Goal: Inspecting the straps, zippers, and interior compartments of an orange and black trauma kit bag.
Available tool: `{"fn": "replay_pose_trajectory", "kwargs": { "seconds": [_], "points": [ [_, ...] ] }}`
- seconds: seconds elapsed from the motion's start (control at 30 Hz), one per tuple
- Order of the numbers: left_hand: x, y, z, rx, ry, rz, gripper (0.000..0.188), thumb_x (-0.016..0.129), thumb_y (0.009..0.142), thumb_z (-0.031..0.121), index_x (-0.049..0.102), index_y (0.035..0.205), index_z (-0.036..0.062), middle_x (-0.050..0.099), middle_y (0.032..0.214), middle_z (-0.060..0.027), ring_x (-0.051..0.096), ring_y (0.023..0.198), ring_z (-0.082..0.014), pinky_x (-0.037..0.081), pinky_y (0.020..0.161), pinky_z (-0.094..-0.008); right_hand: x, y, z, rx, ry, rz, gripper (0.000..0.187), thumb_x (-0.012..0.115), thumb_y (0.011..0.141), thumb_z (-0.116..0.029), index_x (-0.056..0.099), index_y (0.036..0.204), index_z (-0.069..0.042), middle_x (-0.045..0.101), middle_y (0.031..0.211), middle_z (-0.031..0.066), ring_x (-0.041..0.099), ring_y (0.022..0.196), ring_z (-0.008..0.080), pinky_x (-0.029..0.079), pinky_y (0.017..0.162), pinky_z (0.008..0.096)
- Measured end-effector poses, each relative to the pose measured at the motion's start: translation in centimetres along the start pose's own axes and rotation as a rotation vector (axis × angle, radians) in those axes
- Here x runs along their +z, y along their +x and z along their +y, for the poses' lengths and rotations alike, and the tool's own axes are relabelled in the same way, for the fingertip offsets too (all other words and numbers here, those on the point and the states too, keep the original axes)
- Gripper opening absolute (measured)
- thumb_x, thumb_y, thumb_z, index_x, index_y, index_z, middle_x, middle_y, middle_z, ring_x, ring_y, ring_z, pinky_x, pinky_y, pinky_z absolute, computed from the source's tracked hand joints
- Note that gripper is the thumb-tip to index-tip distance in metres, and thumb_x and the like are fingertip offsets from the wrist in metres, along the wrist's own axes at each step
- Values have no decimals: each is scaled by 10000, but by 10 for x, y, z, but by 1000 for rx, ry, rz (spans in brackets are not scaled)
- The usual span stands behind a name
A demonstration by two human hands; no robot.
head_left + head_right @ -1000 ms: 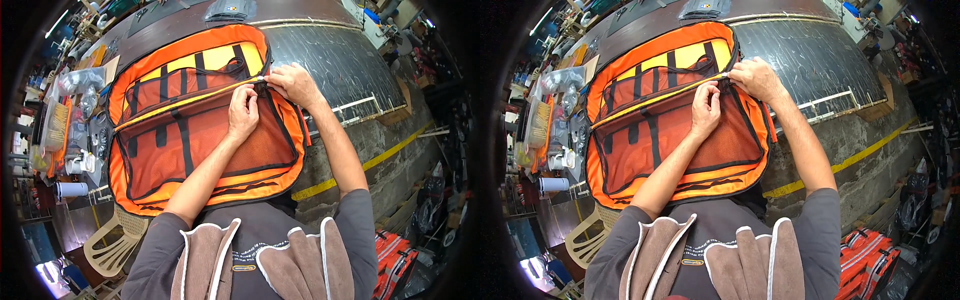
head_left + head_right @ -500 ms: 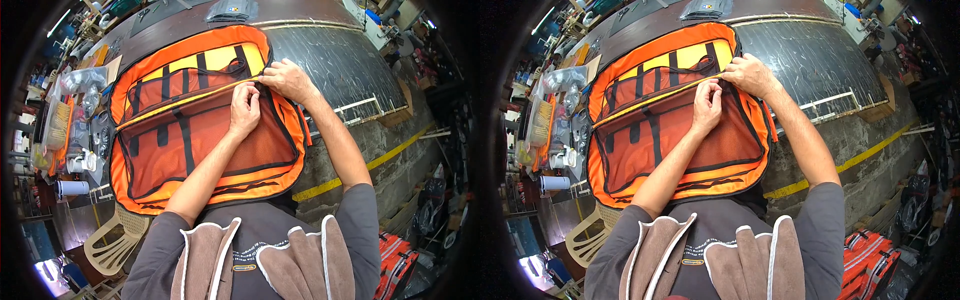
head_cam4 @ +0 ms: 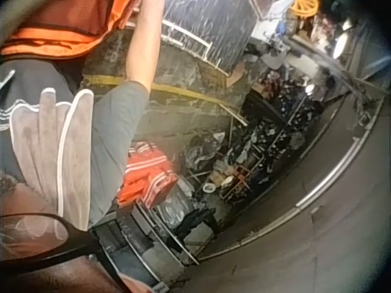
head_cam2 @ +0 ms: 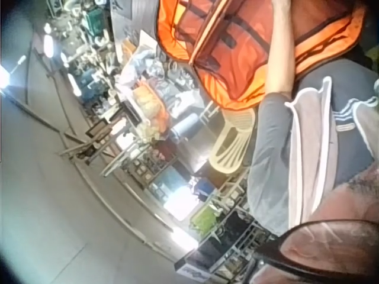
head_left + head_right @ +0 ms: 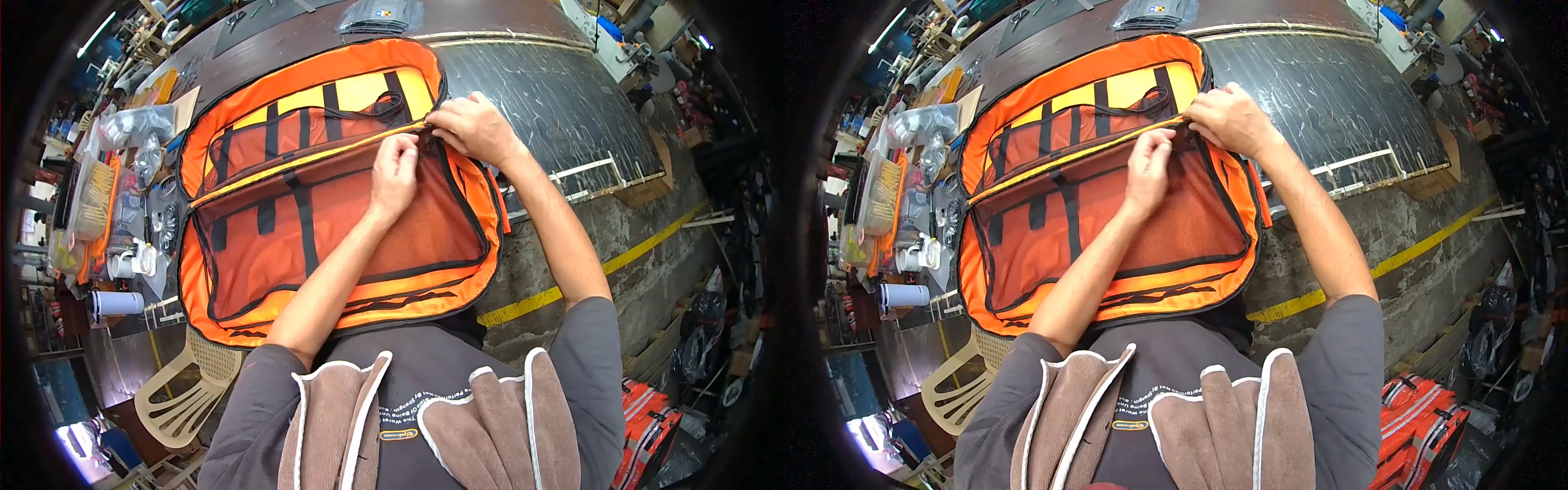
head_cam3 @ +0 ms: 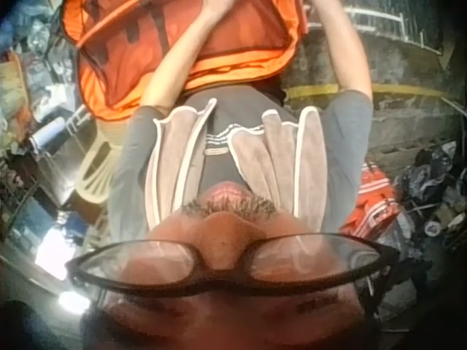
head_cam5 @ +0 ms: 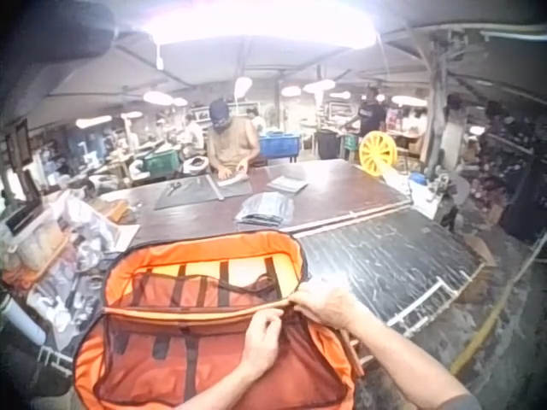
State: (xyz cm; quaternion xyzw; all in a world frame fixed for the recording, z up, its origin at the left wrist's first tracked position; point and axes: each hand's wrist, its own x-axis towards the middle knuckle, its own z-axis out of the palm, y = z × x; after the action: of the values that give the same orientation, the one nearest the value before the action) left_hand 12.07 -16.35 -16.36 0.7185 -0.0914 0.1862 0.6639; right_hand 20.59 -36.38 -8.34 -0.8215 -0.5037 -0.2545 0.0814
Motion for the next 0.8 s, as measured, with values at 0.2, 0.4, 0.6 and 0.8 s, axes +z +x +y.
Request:
{"fn": "replay_pose_trajectory", "kwargs": {
  "seconds": [0.2,0.4,0.6,0.8],
  "points": [
    [-101,-10,69,97,150,-25,324,390,1085,157,603,909,-12,667,995,-134,665,966,-242,529,928,-373,-12,-25,-1,335,246,-87,291,815,843,-251,715,1101,-159,767,983,44,719,891,271,477,841,393],
    [-150,-66,87,6,377,-411,281,787,921,199,599,856,0,636,1000,-109,609,872,-174,498,734,-321,15,-9,-9,94,-11,-330,249,766,841,-179,772,1086,-221,728,917,10,696,880,247,465,862,401],
    [-151,-112,83,269,1033,-682,409,782,815,133,729,1221,146,653,1382,-129,592,1312,-347,458,1075,-492,16,-7,-13,197,209,-177,176,728,889,-143,670,1055,-149,723,912,50,709,895,293,511,793,425],
    [-199,-18,137,388,848,-93,269,654,856,-54,745,1089,45,761,1010,-148,752,931,-296,587,839,-394,35,-36,5,752,859,20,202,746,1003,-215,708,1068,-28,736,918,16,639,839,76,538,775,292]
  ]
}}
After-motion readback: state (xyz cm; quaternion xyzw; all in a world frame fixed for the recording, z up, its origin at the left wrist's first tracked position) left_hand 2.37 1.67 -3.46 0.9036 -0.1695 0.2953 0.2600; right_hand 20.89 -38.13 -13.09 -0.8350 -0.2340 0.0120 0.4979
